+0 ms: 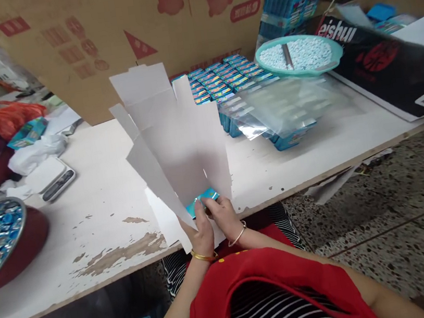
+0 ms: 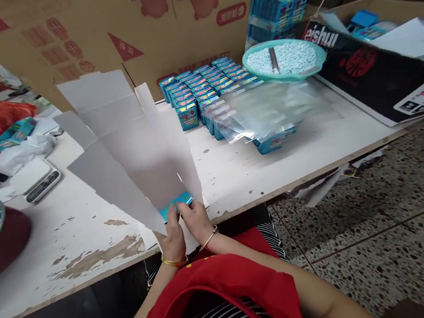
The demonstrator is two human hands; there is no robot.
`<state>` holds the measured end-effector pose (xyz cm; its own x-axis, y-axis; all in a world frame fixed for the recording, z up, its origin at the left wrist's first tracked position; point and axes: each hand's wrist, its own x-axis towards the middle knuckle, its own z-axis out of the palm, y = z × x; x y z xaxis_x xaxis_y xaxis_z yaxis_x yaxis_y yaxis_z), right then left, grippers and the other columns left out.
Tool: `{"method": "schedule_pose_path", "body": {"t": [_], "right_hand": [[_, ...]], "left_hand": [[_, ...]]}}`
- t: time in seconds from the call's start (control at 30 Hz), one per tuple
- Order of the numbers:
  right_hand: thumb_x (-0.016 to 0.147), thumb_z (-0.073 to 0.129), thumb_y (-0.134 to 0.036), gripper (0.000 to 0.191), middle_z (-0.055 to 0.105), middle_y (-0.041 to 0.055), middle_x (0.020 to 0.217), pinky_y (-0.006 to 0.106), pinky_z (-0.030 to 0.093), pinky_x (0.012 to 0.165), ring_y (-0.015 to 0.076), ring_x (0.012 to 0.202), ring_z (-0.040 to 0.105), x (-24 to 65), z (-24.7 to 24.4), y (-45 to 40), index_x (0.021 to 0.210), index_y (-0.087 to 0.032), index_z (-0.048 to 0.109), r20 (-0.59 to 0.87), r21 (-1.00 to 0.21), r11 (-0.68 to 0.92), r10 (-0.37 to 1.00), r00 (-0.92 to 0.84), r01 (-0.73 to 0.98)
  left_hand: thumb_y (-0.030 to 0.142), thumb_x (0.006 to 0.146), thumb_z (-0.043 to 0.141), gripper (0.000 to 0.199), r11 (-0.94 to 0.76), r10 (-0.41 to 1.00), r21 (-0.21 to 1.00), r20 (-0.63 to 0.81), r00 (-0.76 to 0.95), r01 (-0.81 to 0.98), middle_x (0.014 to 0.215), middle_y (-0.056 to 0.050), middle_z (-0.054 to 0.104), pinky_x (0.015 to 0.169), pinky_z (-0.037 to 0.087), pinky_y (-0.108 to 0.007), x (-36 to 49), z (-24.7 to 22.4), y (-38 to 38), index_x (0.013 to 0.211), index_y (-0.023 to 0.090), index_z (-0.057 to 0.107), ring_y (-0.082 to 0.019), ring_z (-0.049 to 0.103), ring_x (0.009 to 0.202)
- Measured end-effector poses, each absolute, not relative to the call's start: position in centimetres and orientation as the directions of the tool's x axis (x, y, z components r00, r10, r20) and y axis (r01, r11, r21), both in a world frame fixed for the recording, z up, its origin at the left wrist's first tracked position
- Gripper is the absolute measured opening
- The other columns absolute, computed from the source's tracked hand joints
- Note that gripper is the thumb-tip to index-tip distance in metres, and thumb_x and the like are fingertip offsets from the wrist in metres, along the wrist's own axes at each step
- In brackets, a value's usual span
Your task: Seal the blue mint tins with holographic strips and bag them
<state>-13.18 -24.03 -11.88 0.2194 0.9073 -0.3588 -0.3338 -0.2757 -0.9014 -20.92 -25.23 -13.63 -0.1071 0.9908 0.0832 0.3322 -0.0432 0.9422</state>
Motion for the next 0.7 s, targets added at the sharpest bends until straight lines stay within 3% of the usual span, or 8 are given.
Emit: {"method": "schedule_pose_path", "body": {"t": [0.13, 0.27, 0.43, 0.7], "right_hand": [[0.064, 0.059, -0.038, 0.027, 0.039, -0.0078, 0.045, 0.024, 0.034, 0.047, 0.0087, 0.047, 0.036, -13.0, -11.2, -23.5, 0.051, -0.021, 0.042, -0.407, -0.852, -0.273, 0.882, 0.239, -0.447], [0.057, 0.060, -0.035, 0.024, 0.038, -0.0082, 0.042, 0.024, 0.031, 0.044, 0.0083, 0.044, 0.034, -12.4, -11.4, -23.2, 0.049, -0.021, 0.043, -0.437, -0.855, -0.314, 0.865, 0.247, -0.413], [0.054, 0.061, -0.031, 0.020, 0.042, -0.0081, 0.043, 0.024, 0.037, 0.046, 0.0088, 0.042, 0.039, -12.7, -12.3, -23.0, 0.051, -0.021, 0.045, -0.478, -0.777, -0.358, 0.871, 0.114, -0.517], [0.054, 0.061, -0.030, 0.020, 0.042, -0.0082, 0.041, 0.023, 0.037, 0.045, 0.0080, 0.041, 0.038, -12.4, -12.1, -23.1, 0.049, -0.021, 0.043, -0.453, -0.805, -0.359, 0.886, 0.098, -0.473]], "left_hand": [[0.047, 0.087, 0.054, 0.039, -0.075, 0.971, 0.938, 0.146, -0.190, 0.338, 0.093, -0.013, 0.070, 0.093, 0.050, -0.043, -19.8, -12.8, -25.5, 0.104, 0.013, 0.063, -0.026, 0.065, 0.100], [0.051, 0.084, 0.057, 0.038, -0.187, 0.969, 0.926, 0.228, -0.091, 0.327, 0.088, -0.011, 0.072, 0.089, 0.053, -0.043, -20.0, -12.9, -25.8, 0.093, 0.015, 0.066, -0.025, 0.068, 0.089], [0.053, 0.083, 0.057, 0.043, -0.177, 0.967, 0.936, 0.223, -0.125, 0.305, 0.093, -0.014, 0.070, 0.088, 0.052, -0.043, -20.3, -13.9, -26.3, 0.102, 0.014, 0.060, -0.026, 0.066, 0.098], [0.054, 0.086, 0.053, 0.044, -0.174, 0.967, 0.942, 0.219, -0.131, 0.289, 0.100, -0.014, 0.068, 0.089, 0.051, -0.044, -20.4, -14.7, -26.4, 0.106, 0.016, 0.058, -0.026, 0.065, 0.099]]}}
